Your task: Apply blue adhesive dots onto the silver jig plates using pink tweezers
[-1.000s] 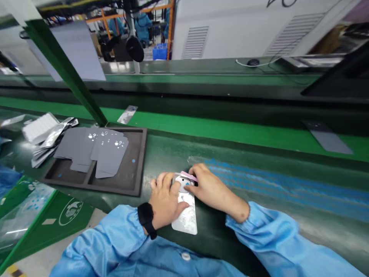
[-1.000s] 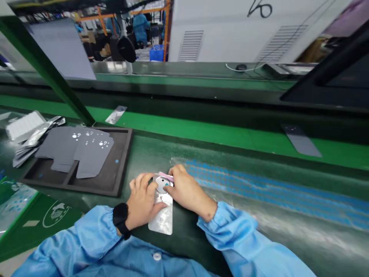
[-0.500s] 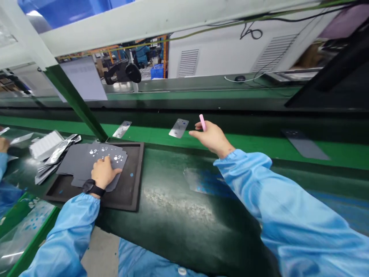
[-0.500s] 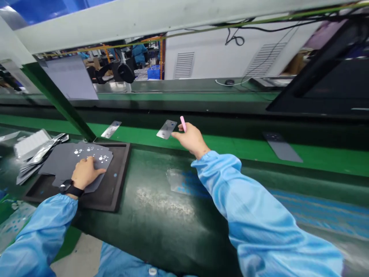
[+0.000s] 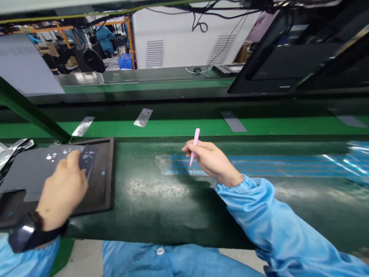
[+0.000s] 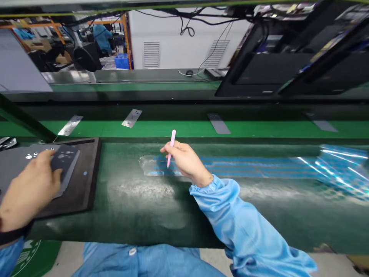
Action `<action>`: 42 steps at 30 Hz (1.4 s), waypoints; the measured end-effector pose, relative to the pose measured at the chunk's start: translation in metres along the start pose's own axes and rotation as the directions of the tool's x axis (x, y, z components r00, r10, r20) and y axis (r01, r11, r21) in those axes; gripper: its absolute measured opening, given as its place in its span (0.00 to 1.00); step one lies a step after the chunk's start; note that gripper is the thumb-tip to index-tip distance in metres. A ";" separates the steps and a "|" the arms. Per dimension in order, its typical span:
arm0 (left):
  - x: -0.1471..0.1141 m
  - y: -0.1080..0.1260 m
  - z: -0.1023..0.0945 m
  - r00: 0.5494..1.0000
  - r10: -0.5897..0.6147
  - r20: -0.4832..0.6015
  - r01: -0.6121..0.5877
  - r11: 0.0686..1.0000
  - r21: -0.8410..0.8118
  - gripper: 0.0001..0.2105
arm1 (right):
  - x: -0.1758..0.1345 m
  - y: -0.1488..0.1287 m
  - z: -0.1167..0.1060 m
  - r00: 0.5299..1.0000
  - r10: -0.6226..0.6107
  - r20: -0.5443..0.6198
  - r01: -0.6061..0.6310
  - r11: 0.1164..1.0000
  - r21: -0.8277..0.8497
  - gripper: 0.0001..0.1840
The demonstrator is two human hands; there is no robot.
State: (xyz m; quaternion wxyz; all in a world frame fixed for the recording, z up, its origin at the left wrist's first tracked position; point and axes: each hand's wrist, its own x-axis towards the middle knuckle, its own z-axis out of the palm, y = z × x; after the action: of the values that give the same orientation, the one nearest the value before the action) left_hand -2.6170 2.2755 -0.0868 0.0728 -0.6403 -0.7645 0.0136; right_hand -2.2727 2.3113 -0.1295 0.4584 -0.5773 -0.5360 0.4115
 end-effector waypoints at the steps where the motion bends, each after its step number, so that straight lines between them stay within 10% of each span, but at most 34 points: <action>1: -0.009 0.012 0.002 0.997 0.082 -0.007 -0.082 0.997 0.002 0.21 | -0.003 0.004 0.003 1.000 -0.006 0.001 0.006 1.000 -0.022 0.17; 10: -0.075 0.112 0.034 0.827 0.510 0.235 -0.519 0.854 -0.026 0.28 | -0.003 0.039 0.033 0.959 0.191 0.210 -0.188 0.982 -0.036 0.09; 19: -0.127 0.128 0.058 0.754 0.620 0.216 -0.607 0.784 -0.132 0.28 | 0.001 0.042 0.037 0.960 0.240 0.145 -0.223 0.966 -0.128 0.08; 26: -0.109 0.115 0.071 0.704 0.706 0.080 -0.654 0.688 -0.315 0.22 | 0.002 0.040 0.038 0.954 0.254 0.157 -0.237 0.964 -0.121 0.09; 42: -0.098 0.122 0.090 0.765 0.643 -0.020 -0.588 0.686 -0.427 0.16 | 0.005 0.040 0.039 0.931 0.319 0.175 -0.315 0.948 -0.053 0.13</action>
State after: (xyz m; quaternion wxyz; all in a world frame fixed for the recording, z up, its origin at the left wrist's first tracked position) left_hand -2.4929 2.2074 -0.1991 -0.1220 -0.8579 -0.4925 -0.0810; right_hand -2.3006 2.3199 -0.1780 0.3281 -0.6219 -0.4803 0.5243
